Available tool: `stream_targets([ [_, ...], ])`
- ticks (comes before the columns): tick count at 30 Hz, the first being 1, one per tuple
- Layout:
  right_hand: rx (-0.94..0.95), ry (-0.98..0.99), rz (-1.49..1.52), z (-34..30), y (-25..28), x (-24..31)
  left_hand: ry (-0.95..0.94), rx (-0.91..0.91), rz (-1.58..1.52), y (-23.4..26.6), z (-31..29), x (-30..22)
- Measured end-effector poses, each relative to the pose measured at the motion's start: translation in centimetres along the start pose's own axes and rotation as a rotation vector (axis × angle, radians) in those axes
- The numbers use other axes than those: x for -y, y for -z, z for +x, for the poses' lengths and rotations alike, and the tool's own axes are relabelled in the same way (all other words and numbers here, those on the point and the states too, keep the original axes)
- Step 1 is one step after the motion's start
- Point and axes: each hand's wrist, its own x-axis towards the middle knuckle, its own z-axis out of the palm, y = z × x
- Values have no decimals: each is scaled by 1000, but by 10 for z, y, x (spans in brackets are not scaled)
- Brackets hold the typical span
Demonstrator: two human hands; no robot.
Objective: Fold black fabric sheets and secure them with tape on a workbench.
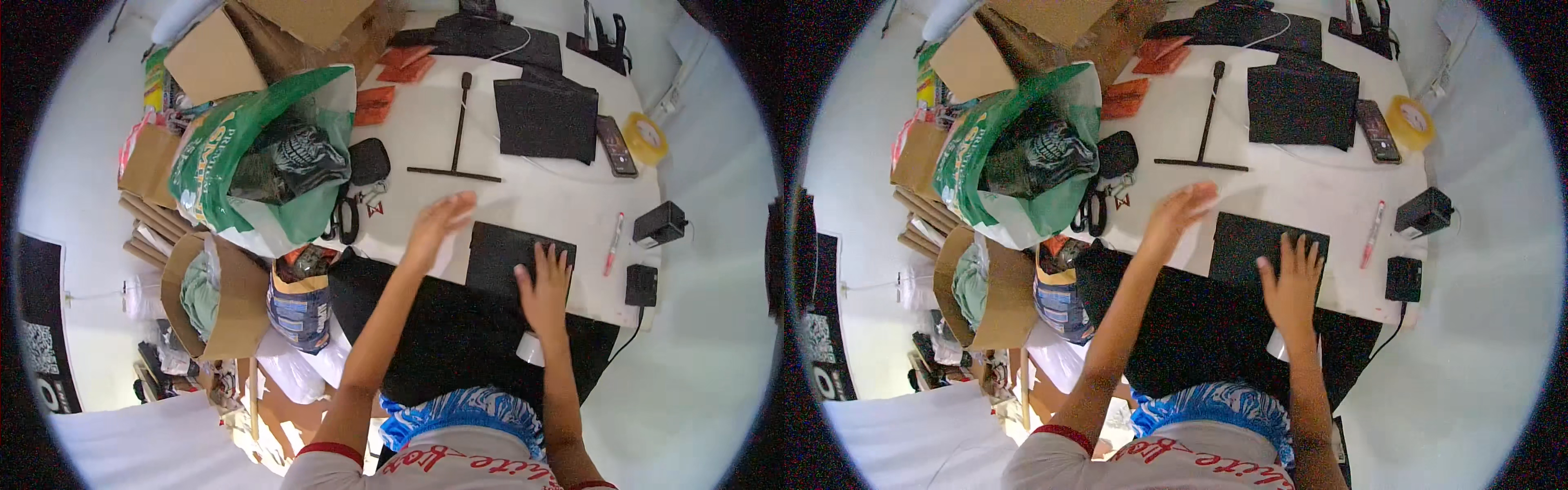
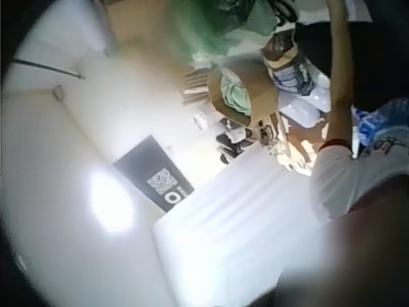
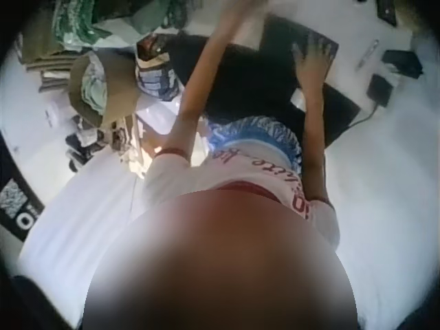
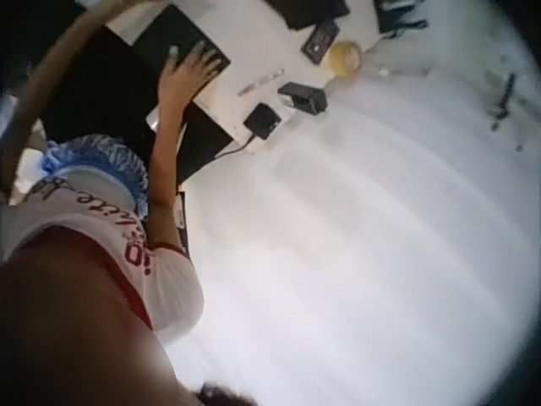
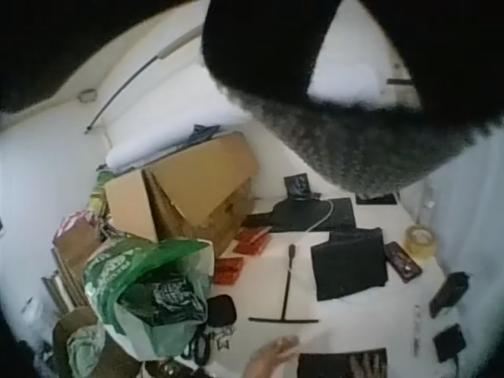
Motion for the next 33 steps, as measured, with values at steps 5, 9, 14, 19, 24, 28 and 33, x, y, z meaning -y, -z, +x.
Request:
stream_targets([
  [5,-2,142,-152,22,-14,8,-674,-387,1569,87,99,-54],
  [9,32,354,-110,49,-17,8,-419,-557,2281,156,167,-80],
  [14,102,606,51,77,-17,20,-335,-440,2205,191,187,-95],
  [19,125,19,945,68,1,-7,-900,-456,1750,73,137,-82],
  [24,609,-62,2263,49,27,-21,-1016,318,1627,-37,-4,-35],
  [28,138,-544,1974,-2,32,-61,-1169,598,1643,-59,-62,8],
  [33,124,-391,2248,-77,72,-118,-849,553,1670,-66,-83,51],
])
